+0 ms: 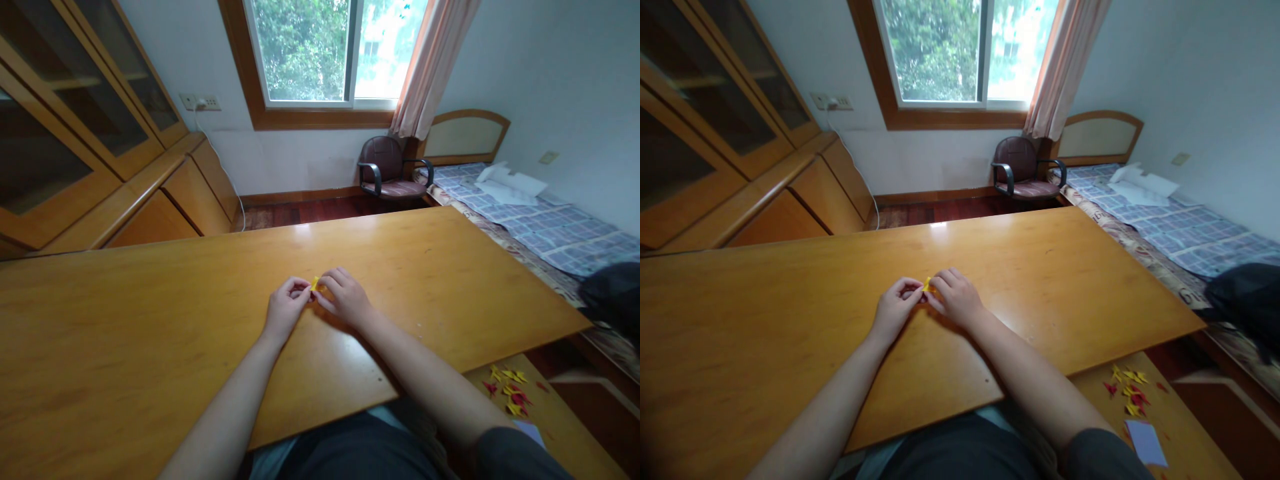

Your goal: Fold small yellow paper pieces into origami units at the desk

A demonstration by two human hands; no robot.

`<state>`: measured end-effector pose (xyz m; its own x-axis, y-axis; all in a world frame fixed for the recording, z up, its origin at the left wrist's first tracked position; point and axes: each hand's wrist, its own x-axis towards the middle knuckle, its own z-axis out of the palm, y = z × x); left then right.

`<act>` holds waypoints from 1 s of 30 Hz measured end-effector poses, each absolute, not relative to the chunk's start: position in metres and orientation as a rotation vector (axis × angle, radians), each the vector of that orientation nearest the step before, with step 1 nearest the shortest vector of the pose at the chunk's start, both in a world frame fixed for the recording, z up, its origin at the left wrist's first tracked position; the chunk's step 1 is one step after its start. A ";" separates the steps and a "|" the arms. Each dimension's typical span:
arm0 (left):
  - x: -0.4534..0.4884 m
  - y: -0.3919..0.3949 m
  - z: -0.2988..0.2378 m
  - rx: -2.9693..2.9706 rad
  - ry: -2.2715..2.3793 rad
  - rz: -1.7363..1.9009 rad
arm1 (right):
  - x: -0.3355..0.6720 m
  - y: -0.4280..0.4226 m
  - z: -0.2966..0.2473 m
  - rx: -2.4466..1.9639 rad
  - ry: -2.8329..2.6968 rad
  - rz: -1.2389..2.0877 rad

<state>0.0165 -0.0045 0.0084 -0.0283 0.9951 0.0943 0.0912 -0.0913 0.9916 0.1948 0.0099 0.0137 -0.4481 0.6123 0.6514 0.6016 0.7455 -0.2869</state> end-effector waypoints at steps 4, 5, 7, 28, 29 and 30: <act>0.016 -0.005 0.006 1.387 1.289 1.261 | 0.194 0.010 0.015 -0.922 -2.178 0.016; 0.016 -0.005 0.005 1.401 1.297 1.264 | 0.194 0.010 0.016 -0.922 -2.182 0.017; 0.016 -0.005 0.005 1.426 1.309 1.265 | 0.194 0.010 0.015 -0.918 -2.185 0.013; 0.020 -0.008 0.012 1.409 1.352 1.326 | 0.194 0.010 0.009 -0.961 -2.099 -0.036; 0.021 -0.008 0.012 1.421 1.359 1.326 | 0.193 0.011 0.009 -0.966 -2.085 -0.037; 0.021 -0.009 0.012 1.437 1.366 1.326 | 0.193 0.011 0.009 -0.972 -2.070 -0.036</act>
<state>0.0209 -0.0088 0.0123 -0.1005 0.9775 0.1856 0.2139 -0.1609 0.9635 0.1926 0.0106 0.0094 -0.3573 0.6251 0.6940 0.6491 0.7004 -0.2967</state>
